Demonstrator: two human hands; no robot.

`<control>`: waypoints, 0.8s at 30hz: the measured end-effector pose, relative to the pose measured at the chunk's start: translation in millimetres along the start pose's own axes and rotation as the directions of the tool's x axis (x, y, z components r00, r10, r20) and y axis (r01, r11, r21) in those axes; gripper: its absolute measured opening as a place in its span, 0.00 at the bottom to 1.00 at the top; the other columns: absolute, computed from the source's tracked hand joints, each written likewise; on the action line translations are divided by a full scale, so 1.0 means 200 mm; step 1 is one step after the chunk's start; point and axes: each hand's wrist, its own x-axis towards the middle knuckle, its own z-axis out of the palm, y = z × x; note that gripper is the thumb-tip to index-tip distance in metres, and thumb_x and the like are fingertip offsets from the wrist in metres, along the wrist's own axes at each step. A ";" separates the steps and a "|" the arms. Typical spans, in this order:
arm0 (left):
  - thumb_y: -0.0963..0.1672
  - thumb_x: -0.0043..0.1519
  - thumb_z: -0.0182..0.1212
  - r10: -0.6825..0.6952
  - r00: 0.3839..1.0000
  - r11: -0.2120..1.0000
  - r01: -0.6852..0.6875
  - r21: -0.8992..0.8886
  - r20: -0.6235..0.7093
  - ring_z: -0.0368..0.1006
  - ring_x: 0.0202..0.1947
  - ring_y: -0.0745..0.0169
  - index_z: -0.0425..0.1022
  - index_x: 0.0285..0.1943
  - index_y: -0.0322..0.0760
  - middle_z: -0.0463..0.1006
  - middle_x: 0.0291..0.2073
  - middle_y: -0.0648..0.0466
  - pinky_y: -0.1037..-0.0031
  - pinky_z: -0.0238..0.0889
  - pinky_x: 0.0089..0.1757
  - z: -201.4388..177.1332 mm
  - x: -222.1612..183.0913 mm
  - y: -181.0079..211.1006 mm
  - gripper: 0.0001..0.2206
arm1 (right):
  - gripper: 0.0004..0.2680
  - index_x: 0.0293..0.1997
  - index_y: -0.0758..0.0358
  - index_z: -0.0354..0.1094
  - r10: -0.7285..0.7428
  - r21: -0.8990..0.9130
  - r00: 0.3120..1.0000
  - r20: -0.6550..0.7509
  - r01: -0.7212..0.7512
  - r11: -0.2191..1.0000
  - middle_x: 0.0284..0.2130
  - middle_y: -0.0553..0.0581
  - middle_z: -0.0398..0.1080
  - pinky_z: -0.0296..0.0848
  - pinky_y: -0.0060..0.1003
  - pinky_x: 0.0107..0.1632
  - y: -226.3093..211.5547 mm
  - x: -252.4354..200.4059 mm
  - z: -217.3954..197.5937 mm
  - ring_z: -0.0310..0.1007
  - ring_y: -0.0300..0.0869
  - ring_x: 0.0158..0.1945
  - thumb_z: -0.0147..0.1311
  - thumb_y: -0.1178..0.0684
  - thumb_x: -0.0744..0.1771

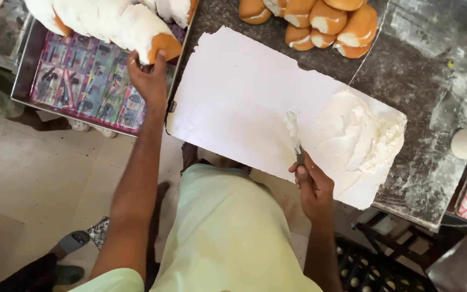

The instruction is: Spreading white cream onto split buns and placing them into a storage tray.

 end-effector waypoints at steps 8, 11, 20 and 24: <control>0.41 0.57 0.81 -0.031 0.997 0.999 0.033 0.032 -0.074 0.71 0.51 0.56 0.66 0.56 0.28 0.72 0.49 0.46 0.69 0.70 0.53 -0.05 -0.03 -0.02 0.26 | 0.15 0.68 0.66 0.65 0.007 0.015 1.000 0.020 -0.007 1.000 0.33 0.51 0.72 0.64 0.27 0.33 0.03 0.01 0.03 0.59 0.31 0.29 0.47 0.54 0.73; 0.41 0.55 0.84 0.117 0.992 0.959 -0.102 0.263 -0.042 0.72 0.48 0.57 0.66 0.55 0.30 0.74 0.46 0.47 0.68 0.69 0.50 -0.06 -0.06 0.04 0.27 | 0.15 0.68 0.65 0.65 0.018 0.012 0.999 0.029 -0.018 1.000 0.33 0.51 0.72 0.64 0.27 0.33 0.02 0.03 0.03 0.59 0.31 0.29 0.48 0.55 0.72; 0.35 0.56 0.78 -0.089 0.993 0.996 0.089 0.002 0.076 0.74 0.46 0.67 0.57 0.64 0.34 0.73 0.47 0.52 0.72 0.76 0.45 -0.10 -0.09 0.03 0.33 | 0.14 0.67 0.65 0.66 0.012 0.028 0.999 0.035 -0.013 1.000 0.34 0.51 0.72 0.63 0.26 0.33 0.07 0.05 0.02 0.59 0.30 0.29 0.49 0.56 0.72; 0.42 0.51 0.85 -0.063 0.998 0.912 0.060 0.405 -0.007 0.72 0.37 0.62 0.59 0.60 0.36 0.74 0.39 0.51 0.67 0.70 0.40 -0.06 -0.04 0.13 0.36 | 0.14 0.67 0.65 0.66 0.029 0.016 0.997 0.067 -0.030 0.999 0.34 0.51 0.72 0.63 0.27 0.33 0.07 0.06 0.03 0.58 0.31 0.29 0.49 0.56 0.72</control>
